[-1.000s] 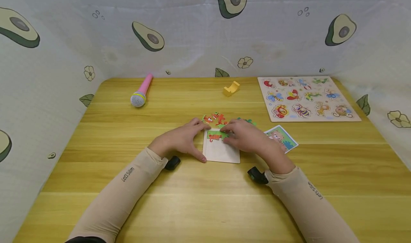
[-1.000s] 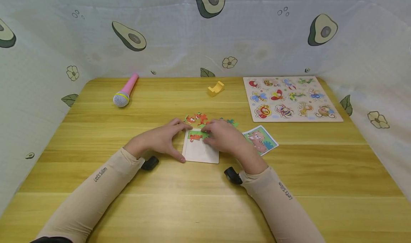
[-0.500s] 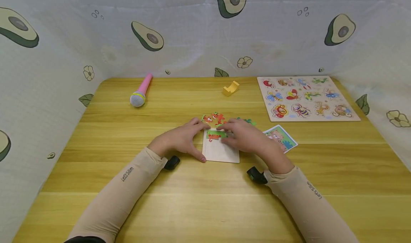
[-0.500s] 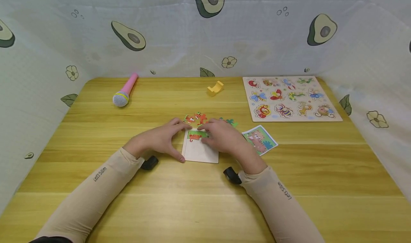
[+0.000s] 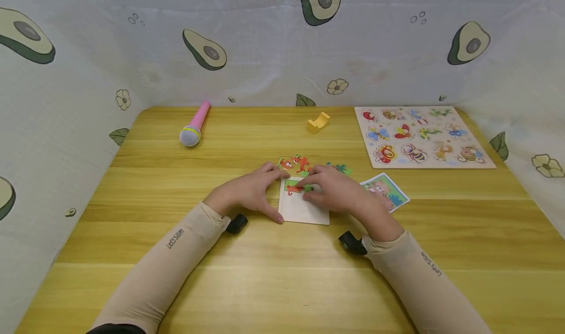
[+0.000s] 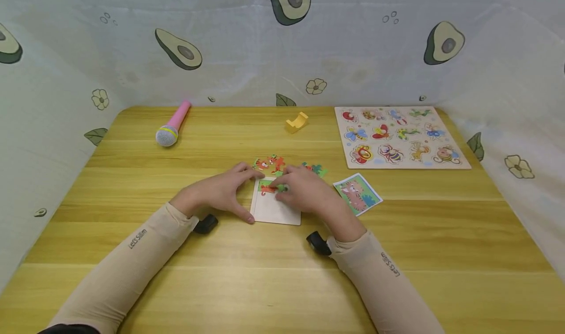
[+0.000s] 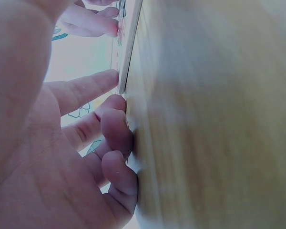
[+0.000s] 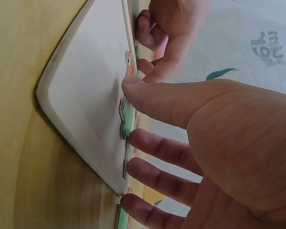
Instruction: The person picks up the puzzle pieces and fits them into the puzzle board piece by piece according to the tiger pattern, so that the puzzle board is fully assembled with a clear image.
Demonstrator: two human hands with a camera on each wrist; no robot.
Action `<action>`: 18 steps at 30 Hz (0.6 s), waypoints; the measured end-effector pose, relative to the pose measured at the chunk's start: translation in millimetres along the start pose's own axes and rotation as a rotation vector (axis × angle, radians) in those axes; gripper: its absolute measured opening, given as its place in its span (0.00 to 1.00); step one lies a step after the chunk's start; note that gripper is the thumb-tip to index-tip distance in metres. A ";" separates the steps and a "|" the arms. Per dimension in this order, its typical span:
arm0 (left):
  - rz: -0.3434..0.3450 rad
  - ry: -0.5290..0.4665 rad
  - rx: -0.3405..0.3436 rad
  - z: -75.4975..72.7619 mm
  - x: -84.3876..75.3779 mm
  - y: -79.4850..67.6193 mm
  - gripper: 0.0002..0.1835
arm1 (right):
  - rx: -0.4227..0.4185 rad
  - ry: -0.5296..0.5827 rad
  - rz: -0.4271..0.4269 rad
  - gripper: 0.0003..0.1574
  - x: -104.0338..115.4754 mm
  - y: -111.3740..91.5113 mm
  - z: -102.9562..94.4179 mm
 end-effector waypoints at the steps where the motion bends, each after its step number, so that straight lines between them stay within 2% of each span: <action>1: -0.001 0.001 0.000 0.0 0.1 0.2 0.58 | 0.000 0.000 -0.001 0.18 0.2 -0.2 0.1; 8: -0.003 -0.001 0.001 0.0 0.3 0.8 0.58 | -0.014 -0.002 -0.010 0.18 1.1 -0.1 0.8; 13: -0.002 -0.005 0.002 0.3 0.5 1.8 0.58 | -0.021 -0.021 0.016 0.19 0.1 1.1 3.0; 18: -0.005 -0.007 0.002 0.4 0.7 2.0 0.58 | -0.062 -0.061 0.040 0.16 -0.3 3.7 5.1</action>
Point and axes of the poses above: each hand's wrist, its own y-axis towards the middle knuckle, its own z-axis out of the palm, x = y × z, the point moved 5 cm from there along y, towards the middle knuckle, and after that the axes turned 15 degrees about x, right-handed, at the moved point
